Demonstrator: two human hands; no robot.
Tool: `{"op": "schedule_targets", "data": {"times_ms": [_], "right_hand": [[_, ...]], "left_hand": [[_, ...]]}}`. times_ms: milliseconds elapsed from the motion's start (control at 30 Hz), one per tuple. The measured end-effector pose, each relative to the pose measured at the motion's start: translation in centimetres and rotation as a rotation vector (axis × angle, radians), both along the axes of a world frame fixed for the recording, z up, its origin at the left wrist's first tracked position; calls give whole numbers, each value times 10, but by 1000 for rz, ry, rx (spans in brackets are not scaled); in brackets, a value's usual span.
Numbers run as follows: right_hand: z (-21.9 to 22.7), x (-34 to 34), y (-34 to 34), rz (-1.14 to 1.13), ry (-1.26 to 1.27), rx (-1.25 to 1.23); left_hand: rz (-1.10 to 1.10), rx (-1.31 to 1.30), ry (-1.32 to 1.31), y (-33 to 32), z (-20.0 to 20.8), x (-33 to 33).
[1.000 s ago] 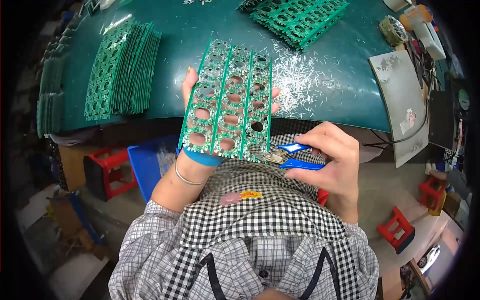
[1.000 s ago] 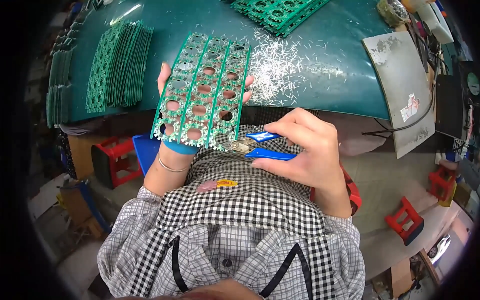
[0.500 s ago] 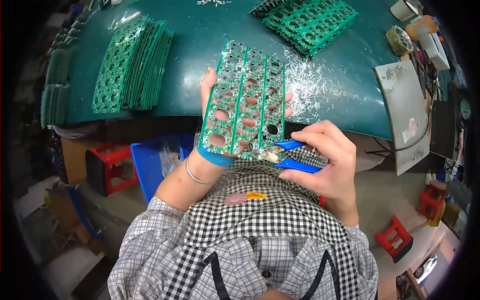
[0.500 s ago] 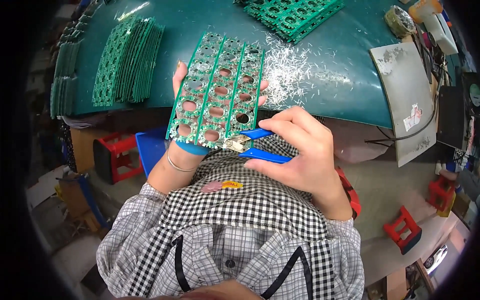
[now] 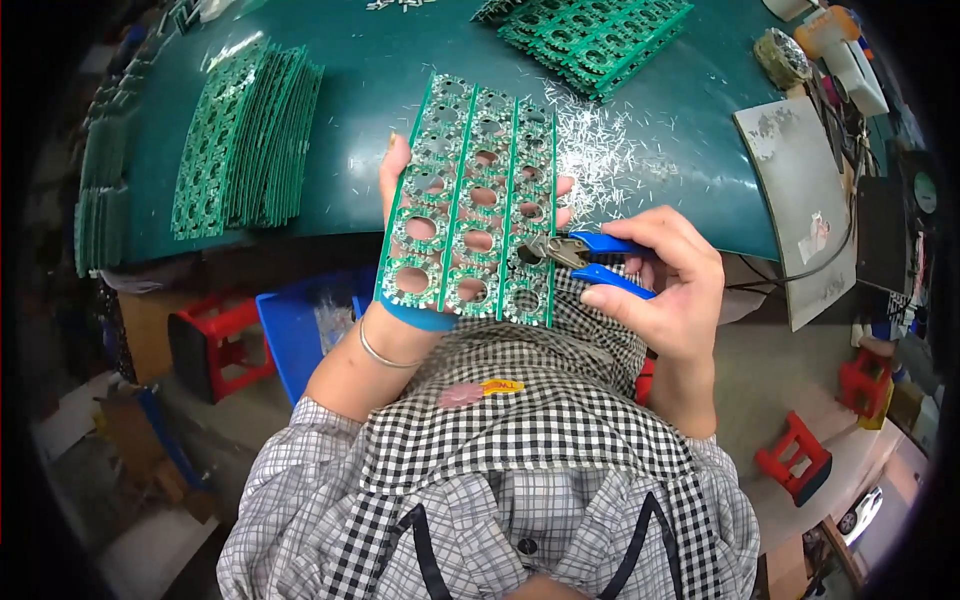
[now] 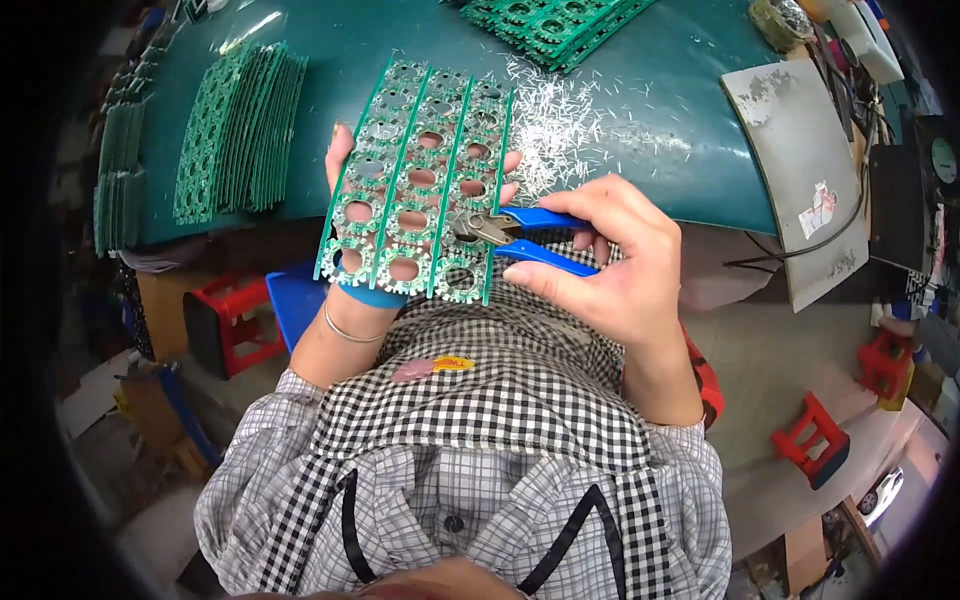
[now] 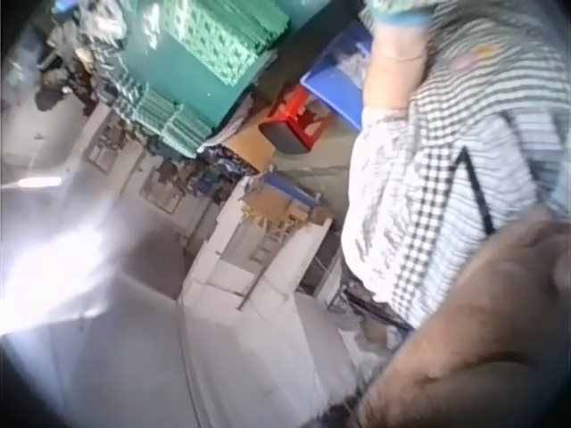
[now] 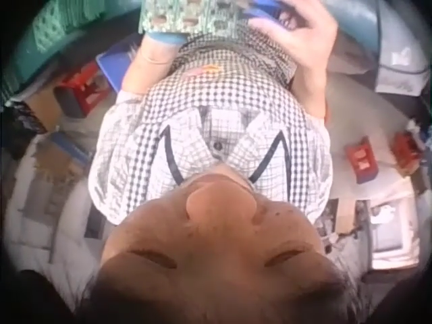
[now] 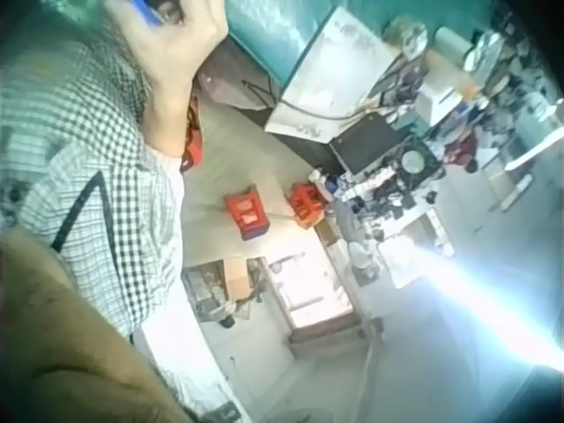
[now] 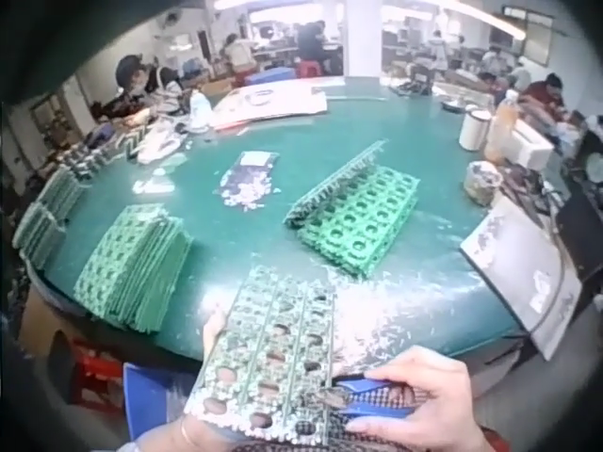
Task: The person trims excess plastic or solder from green LED circuit board panels using wire cutters.
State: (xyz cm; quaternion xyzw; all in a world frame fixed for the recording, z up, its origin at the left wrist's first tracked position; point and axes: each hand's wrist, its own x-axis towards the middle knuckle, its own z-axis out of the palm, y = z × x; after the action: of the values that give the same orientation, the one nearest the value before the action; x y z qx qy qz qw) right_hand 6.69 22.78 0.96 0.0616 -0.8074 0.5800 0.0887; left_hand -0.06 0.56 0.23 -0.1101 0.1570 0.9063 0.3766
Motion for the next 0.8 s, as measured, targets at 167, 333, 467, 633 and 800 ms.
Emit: {"op": "schedule_targets", "data": {"times_ms": [167,333,467,633,800], "right_hand": [[-3,-1,0,69,120,77],[3,1,-4,122,120,107],[5,2,-10,166,137,127],[7,2,-14,167,149,152],[6,1,-17,161,163,169]], "left_hand": [[-32,11,1,-1,0,1],[-17,-17,-28,2,2,3],[9,-131,-47,10,10,6],[13,-129,-73,11,13,6],[13,-111,-100,9,9,5]]}}
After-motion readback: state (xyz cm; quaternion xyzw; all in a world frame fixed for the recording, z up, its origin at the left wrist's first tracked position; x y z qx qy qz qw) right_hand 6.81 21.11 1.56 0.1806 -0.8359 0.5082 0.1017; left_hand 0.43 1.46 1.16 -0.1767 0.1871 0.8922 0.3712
